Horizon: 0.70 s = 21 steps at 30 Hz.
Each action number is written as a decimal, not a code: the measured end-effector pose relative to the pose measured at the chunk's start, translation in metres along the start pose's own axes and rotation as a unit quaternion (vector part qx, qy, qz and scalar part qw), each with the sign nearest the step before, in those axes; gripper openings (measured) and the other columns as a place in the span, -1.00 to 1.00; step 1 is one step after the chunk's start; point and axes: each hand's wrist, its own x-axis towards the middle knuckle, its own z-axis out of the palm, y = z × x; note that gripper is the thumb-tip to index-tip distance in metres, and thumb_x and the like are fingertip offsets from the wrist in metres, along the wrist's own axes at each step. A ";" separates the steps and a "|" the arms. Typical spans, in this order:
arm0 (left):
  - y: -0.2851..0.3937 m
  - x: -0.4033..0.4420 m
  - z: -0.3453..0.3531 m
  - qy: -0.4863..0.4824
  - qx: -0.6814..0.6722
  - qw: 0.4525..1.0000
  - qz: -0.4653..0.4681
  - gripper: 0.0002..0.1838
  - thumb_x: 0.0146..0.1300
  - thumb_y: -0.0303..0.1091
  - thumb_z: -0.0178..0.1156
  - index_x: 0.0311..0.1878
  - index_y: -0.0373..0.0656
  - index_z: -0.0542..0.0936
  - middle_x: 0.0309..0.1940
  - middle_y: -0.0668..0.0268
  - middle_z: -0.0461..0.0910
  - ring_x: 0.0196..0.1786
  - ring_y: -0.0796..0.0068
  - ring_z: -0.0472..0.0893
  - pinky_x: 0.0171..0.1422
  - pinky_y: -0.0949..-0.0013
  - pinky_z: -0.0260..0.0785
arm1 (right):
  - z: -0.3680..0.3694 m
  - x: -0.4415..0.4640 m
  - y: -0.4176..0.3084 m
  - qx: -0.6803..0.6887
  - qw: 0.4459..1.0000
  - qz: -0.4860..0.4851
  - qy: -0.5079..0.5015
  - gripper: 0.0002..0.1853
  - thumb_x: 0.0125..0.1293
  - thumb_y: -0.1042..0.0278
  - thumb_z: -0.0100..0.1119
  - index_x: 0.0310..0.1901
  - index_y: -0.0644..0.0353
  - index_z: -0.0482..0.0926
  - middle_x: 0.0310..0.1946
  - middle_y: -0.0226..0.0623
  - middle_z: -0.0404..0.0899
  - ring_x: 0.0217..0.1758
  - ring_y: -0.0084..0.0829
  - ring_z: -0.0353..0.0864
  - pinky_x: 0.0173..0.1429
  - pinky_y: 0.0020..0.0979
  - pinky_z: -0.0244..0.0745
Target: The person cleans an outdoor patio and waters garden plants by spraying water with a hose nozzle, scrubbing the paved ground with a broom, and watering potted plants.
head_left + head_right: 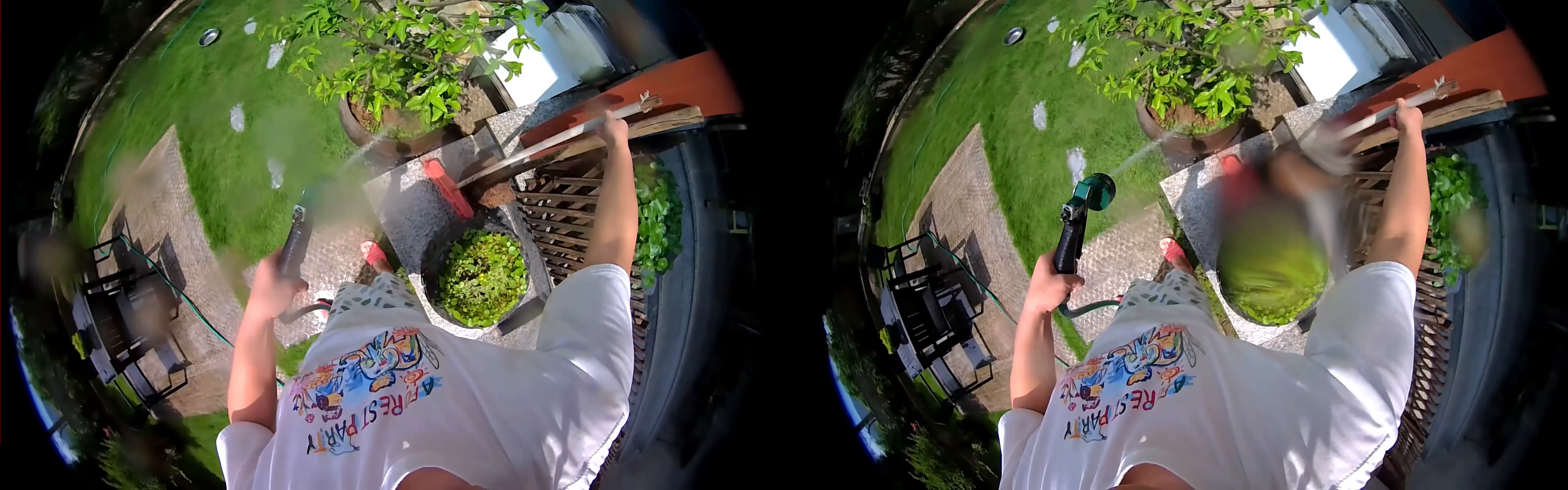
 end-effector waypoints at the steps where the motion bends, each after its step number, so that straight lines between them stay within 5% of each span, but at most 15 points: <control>1: -0.004 0.009 0.000 0.004 0.009 1.000 0.009 -0.62 -0.32 -0.62 0.29 -0.30 -0.32 0.47 -0.55 0.42 0.40 -0.52 0.59 0.40 -0.43 0.45 0.25 | 0.004 0.000 -0.002 0.013 1.000 0.013 0.021 -0.63 0.32 0.14 0.18 -0.24 0.41 0.53 -0.56 -0.26 0.51 -0.59 -0.43 0.54 -0.55 -0.45 0.46; 3: 0.004 0.021 -0.001 0.016 0.057 0.998 0.014 -0.63 -0.31 -0.61 0.29 -0.30 -0.31 0.47 -0.55 0.42 0.40 -0.50 0.56 0.40 -0.40 0.43 0.26 | 0.008 0.001 -0.002 0.013 0.997 0.030 0.063 -0.62 0.32 0.13 0.18 -0.24 0.39 0.54 -0.55 -0.25 0.52 -0.58 -0.43 0.54 -0.54 -0.44 0.47; 6: 0.009 0.034 -0.006 -0.003 0.130 0.991 -0.002 -0.42 -0.32 -0.44 0.31 -0.05 -0.36 0.54 -0.41 0.09 0.58 -0.30 0.23 0.59 -0.16 0.27 0.42 | 0.005 0.018 0.015 -0.029 0.992 0.038 0.119 -0.59 0.31 0.09 0.19 -0.27 0.41 0.57 -0.53 -0.24 0.56 -0.57 -0.45 0.55 -0.48 -0.43 0.51; 14: -0.001 0.060 -0.001 -0.030 0.087 0.996 -0.010 -0.37 -0.30 -0.41 0.31 0.01 -0.36 0.52 -0.28 0.01 0.61 -0.18 0.13 0.61 -0.02 0.25 0.42 | 0.013 0.038 0.032 -0.083 0.977 0.100 0.169 -0.52 0.26 -0.02 0.20 -0.27 0.39 0.64 -0.43 -0.18 0.67 -0.40 -0.26 0.68 -0.24 -0.38 0.58; 15: -0.002 0.064 0.001 -0.029 0.058 0.998 0.023 -0.53 -0.26 -0.63 0.27 -0.13 -0.37 0.48 -0.58 0.38 0.43 -0.53 0.55 0.45 -0.45 0.43 0.28 | 0.018 0.035 0.033 -0.089 0.971 0.109 0.193 -0.50 0.23 -0.03 0.23 -0.19 0.40 0.59 -0.35 -0.12 0.65 -0.31 -0.23 0.67 -0.17 -0.35 0.57; 18: -0.003 0.071 0.003 -0.037 0.092 0.995 0.028 -0.53 -0.26 -0.63 0.27 -0.13 -0.37 0.48 -0.58 0.39 0.42 -0.53 0.55 0.46 -0.45 0.42 0.28 | 0.025 0.022 0.031 -0.111 0.948 0.134 0.267 -0.32 0.12 -0.06 0.30 0.04 0.44 0.43 -0.09 0.07 0.61 -0.03 -0.15 0.64 0.06 -0.25 0.54; 19: -0.003 0.073 0.005 -0.039 0.081 0.995 0.034 -0.52 -0.26 -0.62 0.27 -0.12 -0.37 0.48 -0.58 0.37 0.43 -0.52 0.54 0.46 -0.43 0.41 0.30 | 0.042 -0.050 -0.012 -0.090 0.917 0.151 0.358 -0.23 0.09 -0.03 0.32 0.13 0.45 0.29 -0.02 0.15 0.55 0.08 -0.10 0.57 0.18 -0.20 0.47; 21: 0.003 0.075 0.006 -0.030 0.105 0.993 0.054 -0.51 -0.26 -0.59 0.28 -0.11 -0.37 0.49 -0.58 0.36 0.43 -0.52 0.52 0.46 -0.40 0.40 0.32 | 0.052 -0.060 0.015 -0.059 0.928 0.115 0.348 -0.31 0.09 0.02 0.31 0.07 0.44 0.35 -0.06 0.12 0.57 0.05 -0.08 0.57 0.16 -0.16 0.46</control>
